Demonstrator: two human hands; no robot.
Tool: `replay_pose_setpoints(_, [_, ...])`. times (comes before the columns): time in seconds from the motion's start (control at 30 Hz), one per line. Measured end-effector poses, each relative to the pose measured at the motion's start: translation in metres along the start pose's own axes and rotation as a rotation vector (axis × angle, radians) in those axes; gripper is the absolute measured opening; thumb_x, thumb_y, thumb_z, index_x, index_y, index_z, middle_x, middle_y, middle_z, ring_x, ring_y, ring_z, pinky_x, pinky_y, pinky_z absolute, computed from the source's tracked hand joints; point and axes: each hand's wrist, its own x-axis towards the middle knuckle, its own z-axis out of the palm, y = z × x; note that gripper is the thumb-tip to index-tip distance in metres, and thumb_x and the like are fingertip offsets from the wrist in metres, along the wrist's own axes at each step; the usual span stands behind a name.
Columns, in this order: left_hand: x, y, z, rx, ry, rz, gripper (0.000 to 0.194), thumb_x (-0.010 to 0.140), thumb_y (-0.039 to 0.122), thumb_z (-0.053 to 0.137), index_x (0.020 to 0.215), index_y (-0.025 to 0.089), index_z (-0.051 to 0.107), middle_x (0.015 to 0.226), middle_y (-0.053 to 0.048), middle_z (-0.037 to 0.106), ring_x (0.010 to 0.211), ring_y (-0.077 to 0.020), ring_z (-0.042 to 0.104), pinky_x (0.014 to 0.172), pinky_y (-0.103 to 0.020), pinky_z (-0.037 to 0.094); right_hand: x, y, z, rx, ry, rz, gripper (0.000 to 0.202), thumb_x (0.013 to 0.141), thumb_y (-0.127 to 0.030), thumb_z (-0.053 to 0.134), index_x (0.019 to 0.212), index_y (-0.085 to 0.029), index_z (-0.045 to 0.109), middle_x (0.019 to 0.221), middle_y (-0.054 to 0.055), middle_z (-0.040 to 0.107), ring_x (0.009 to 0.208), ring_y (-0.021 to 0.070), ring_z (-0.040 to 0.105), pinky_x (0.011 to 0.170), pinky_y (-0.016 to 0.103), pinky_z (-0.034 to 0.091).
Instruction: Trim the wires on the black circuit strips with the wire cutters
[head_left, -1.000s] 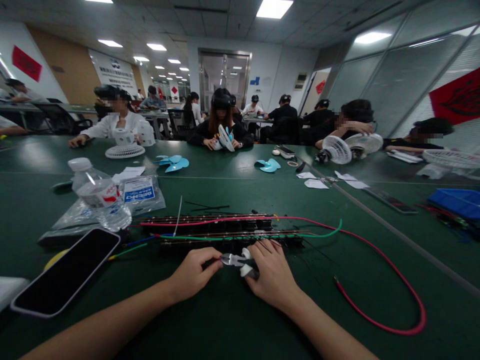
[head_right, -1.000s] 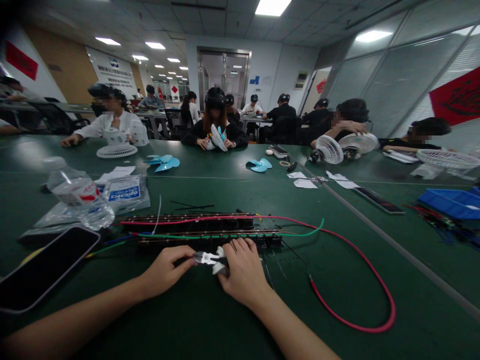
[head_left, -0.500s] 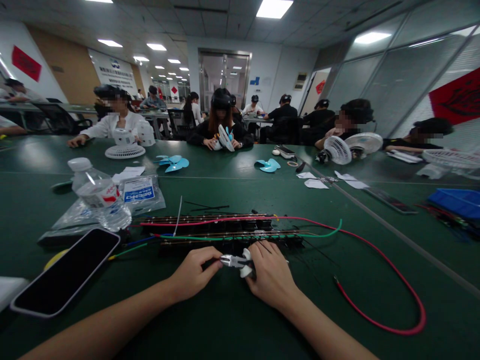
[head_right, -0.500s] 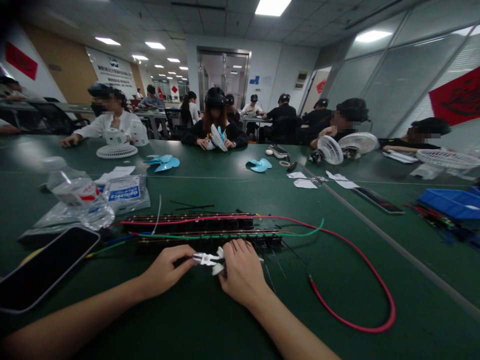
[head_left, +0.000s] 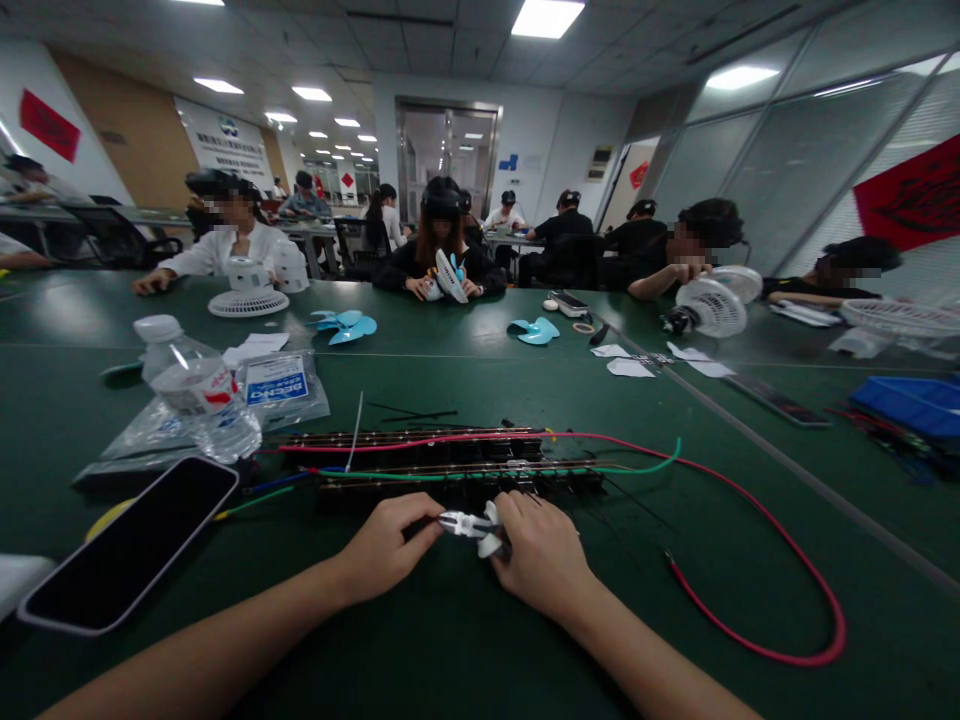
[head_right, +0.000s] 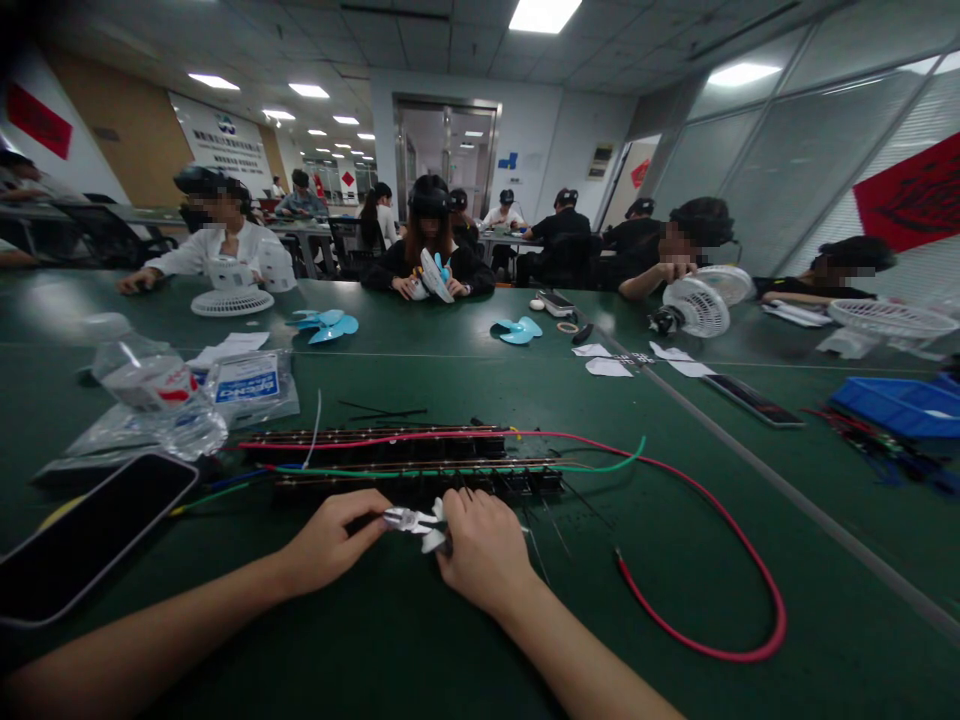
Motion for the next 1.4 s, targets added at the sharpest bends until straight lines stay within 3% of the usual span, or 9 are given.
replay_pose_setpoints(0.77, [0.001,-0.006,0.002,0.016,0.009,0.029,0.015,0.089,0.020,0.051,0.093,0.017,0.065,0.088,-0.005,0.066,0.082,-0.0172,0.060,0.076,-0.032,0.048,-0.001,0.000,-0.001,-0.014,-0.032,-0.008,0.016,0.070,-0.024,0.058,0.084,-0.020,0.051,0.082,0.004,0.058,0.073,0.0178,0.048,0.064,0.029,0.031])
replay_pose_setpoints(1.4, [0.002,-0.003,0.000,-0.041,-0.032,0.056,0.016,0.089,0.016,0.051,0.093,0.016,0.068,0.091,-0.006,0.066,0.084,-0.0166,0.060,0.078,-0.032,0.049,0.004,0.001,-0.013,0.109,-0.115,-0.042,0.022,0.073,-0.025,0.058,0.093,-0.018,0.052,0.094,0.007,0.058,0.082,0.0200,0.049,0.075,0.033,0.036])
